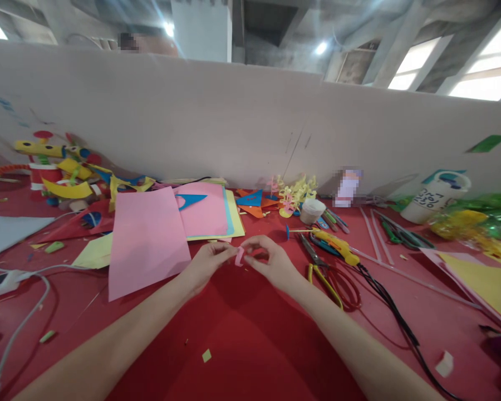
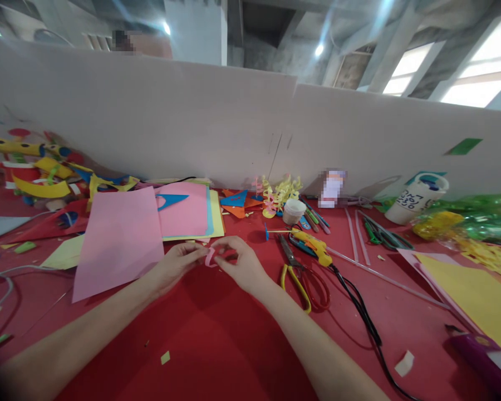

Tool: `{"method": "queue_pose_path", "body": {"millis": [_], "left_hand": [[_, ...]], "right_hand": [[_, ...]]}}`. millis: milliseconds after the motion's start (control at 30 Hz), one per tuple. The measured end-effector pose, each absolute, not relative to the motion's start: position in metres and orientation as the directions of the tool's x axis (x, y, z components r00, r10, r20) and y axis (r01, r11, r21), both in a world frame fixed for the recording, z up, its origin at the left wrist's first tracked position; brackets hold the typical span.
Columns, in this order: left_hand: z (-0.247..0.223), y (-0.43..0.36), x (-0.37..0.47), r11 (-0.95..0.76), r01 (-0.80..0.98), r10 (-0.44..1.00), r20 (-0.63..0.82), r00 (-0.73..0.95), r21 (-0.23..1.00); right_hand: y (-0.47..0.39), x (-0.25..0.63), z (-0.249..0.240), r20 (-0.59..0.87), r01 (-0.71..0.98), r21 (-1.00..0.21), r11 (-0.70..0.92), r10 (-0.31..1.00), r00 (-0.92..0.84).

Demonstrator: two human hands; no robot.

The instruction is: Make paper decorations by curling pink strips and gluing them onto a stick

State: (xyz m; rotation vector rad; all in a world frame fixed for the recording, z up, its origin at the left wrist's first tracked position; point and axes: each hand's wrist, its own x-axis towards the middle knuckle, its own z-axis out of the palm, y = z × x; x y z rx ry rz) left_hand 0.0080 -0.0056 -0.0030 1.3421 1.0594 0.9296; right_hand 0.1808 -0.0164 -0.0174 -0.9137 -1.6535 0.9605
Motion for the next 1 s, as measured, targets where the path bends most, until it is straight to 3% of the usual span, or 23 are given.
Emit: {"method": "queue_pose_path", "body": {"millis": [133,233,400,567,733,1000], "left_hand": [[-0.003,-0.007,0.01,0.089,0.009,0.957,-0.087,0.276,0.996],[-0.001,-0.009,0.011,0.102,-0.017,0.954,-0.093,0.283,0.995],[-0.003,-0.01,0.011,0.021,0.008,0.956,-0.023,0.293,1.0],[0.001,-0.009,0.009,-0.112,0.064,0.948,0.087,0.308,0.992],[0.006,-0.01,0.006,-0.216,0.181,0.916,0.135,0.378,0.959],[0.003,-0.01,0.009,-0.2,0.258,0.932,0.103,0.347,0.945]], "right_hand": [[-0.02,0.182,-0.016,0.54,0.33,-0.73,0.599,0.801,-0.26],[-0.022,0.183,-0.015,0.563,0.353,-0.699,0.622,0.783,-0.264],[-0.022,0.179,-0.013,0.498,0.257,-0.804,0.535,0.844,-0.199],[-0.02,0.173,-0.016,0.275,0.061,-0.956,0.288,0.948,-0.16],[-0.017,0.173,-0.02,0.225,-0.107,-0.973,0.207,0.952,-0.208],[-0.015,0.175,-0.021,0.187,-0.114,-0.98,0.165,0.957,-0.223]]}}
